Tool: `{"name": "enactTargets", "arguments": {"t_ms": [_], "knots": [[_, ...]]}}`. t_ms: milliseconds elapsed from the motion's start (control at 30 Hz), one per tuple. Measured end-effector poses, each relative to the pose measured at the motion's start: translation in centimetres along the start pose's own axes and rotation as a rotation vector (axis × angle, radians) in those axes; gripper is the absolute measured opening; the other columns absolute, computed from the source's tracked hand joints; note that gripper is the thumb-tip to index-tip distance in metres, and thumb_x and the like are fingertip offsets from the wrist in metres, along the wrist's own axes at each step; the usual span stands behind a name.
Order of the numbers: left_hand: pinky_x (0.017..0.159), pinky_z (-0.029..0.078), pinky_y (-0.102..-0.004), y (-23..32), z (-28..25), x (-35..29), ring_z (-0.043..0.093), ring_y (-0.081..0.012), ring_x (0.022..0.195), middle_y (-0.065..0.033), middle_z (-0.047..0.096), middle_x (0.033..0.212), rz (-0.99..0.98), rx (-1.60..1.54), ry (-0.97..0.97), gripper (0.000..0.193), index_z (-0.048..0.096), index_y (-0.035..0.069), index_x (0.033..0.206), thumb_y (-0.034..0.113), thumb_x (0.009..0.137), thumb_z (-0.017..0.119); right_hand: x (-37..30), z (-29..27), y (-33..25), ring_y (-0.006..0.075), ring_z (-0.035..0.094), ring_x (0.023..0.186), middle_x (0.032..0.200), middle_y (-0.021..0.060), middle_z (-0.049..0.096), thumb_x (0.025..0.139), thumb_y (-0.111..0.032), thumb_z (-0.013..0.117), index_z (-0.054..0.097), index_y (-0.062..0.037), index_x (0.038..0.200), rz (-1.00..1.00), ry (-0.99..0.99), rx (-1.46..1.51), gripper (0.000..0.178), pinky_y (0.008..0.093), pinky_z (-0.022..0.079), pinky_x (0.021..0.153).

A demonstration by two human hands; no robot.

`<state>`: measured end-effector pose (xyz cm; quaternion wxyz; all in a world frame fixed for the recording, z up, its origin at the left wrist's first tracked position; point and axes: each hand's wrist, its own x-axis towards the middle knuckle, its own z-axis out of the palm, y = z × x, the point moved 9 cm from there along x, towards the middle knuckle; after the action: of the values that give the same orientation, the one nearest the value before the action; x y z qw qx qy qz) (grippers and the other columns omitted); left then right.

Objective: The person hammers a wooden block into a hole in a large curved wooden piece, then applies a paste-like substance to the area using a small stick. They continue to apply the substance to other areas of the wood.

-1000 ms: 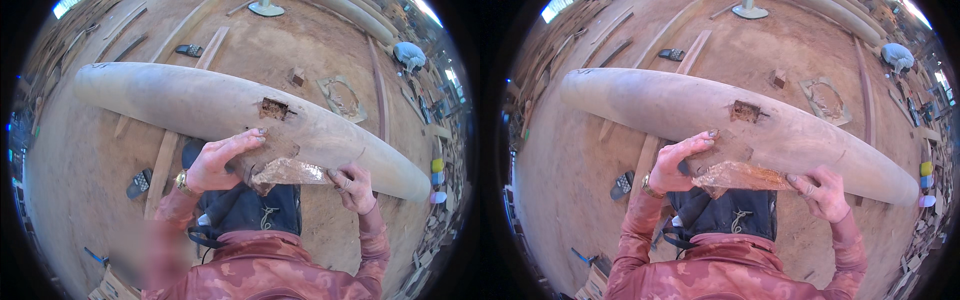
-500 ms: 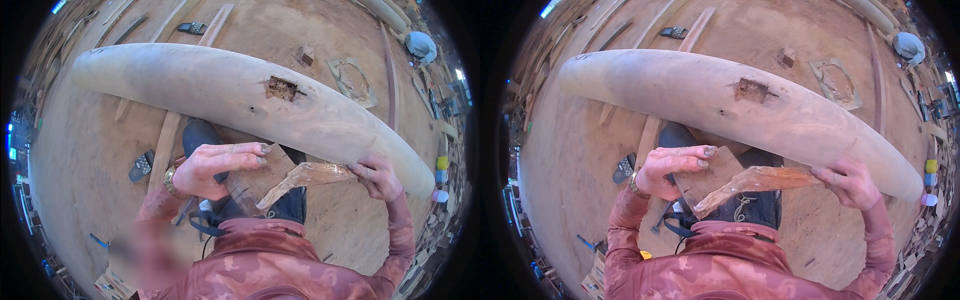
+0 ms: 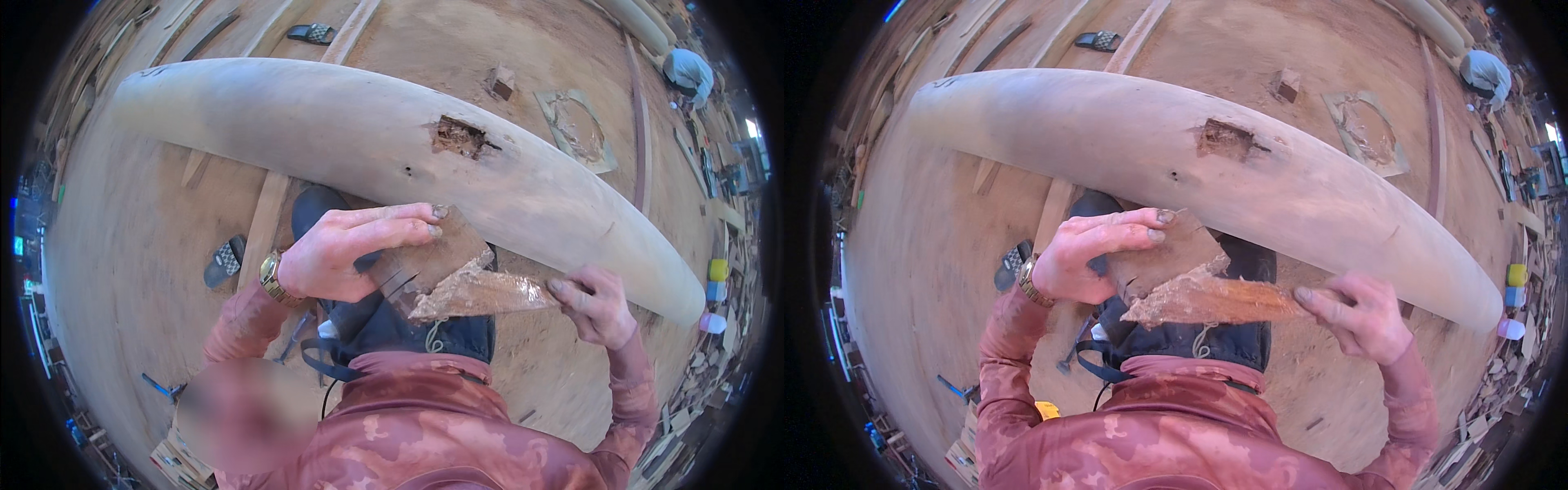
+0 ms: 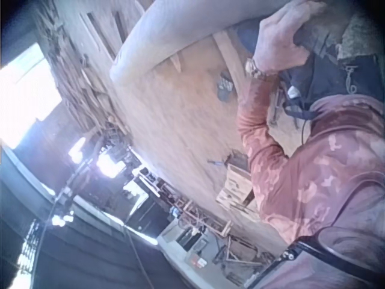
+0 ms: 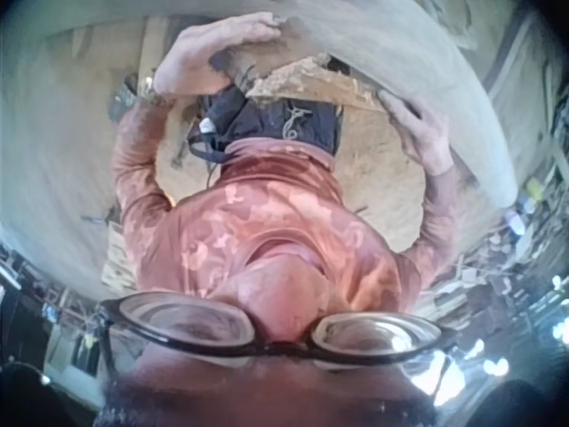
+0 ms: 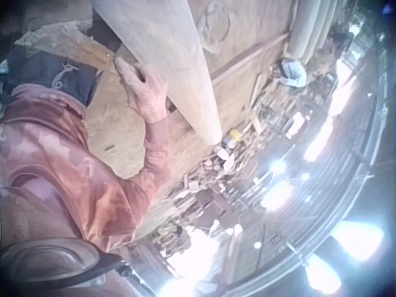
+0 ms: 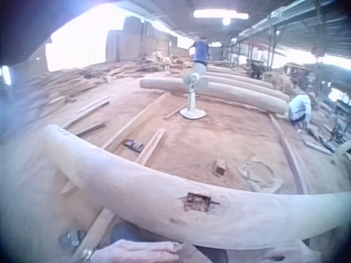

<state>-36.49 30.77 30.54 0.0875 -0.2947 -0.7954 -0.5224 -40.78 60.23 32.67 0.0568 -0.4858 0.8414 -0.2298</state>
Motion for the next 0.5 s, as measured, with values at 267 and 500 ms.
{"name": "enactTargets", "arguments": {"t_ms": [267, 500], "knots": [[0.097, 0.058, -0.0359, 0.8, -0.4, -0.8, 0.069, -0.0325, 0.121, -0.0173, 0.068, 0.134, 0.015, -0.111, 0.020, 0.059, 0.070, 0.004, 0.124, -0.012, 0.067, 0.074, -0.4, 0.1, 1.5, 0.0237, 0.063, 0.066, 0.081, 0.0034, 0.067, 0.068, 0.000, 0.075, 0.074, -0.0181, 0.127, -0.007, 0.014, -0.020, 0.062, 0.0361, 0.051, 0.058], [0.097, 0.057, -0.0362, 0.5, -0.5, -1.3, 0.069, -0.0335, 0.121, -0.0186, 0.069, 0.133, 0.010, -0.152, 0.005, 0.056, 0.071, 0.003, 0.120, -0.010, 0.066, 0.076, -1.4, 0.3, 2.0, 0.0235, 0.064, 0.066, 0.084, 0.0050, 0.069, 0.068, 0.001, 0.075, 0.072, -0.0143, 0.127, -0.043, -0.004, -0.042, 0.061, 0.0359, 0.052, 0.058]]}}
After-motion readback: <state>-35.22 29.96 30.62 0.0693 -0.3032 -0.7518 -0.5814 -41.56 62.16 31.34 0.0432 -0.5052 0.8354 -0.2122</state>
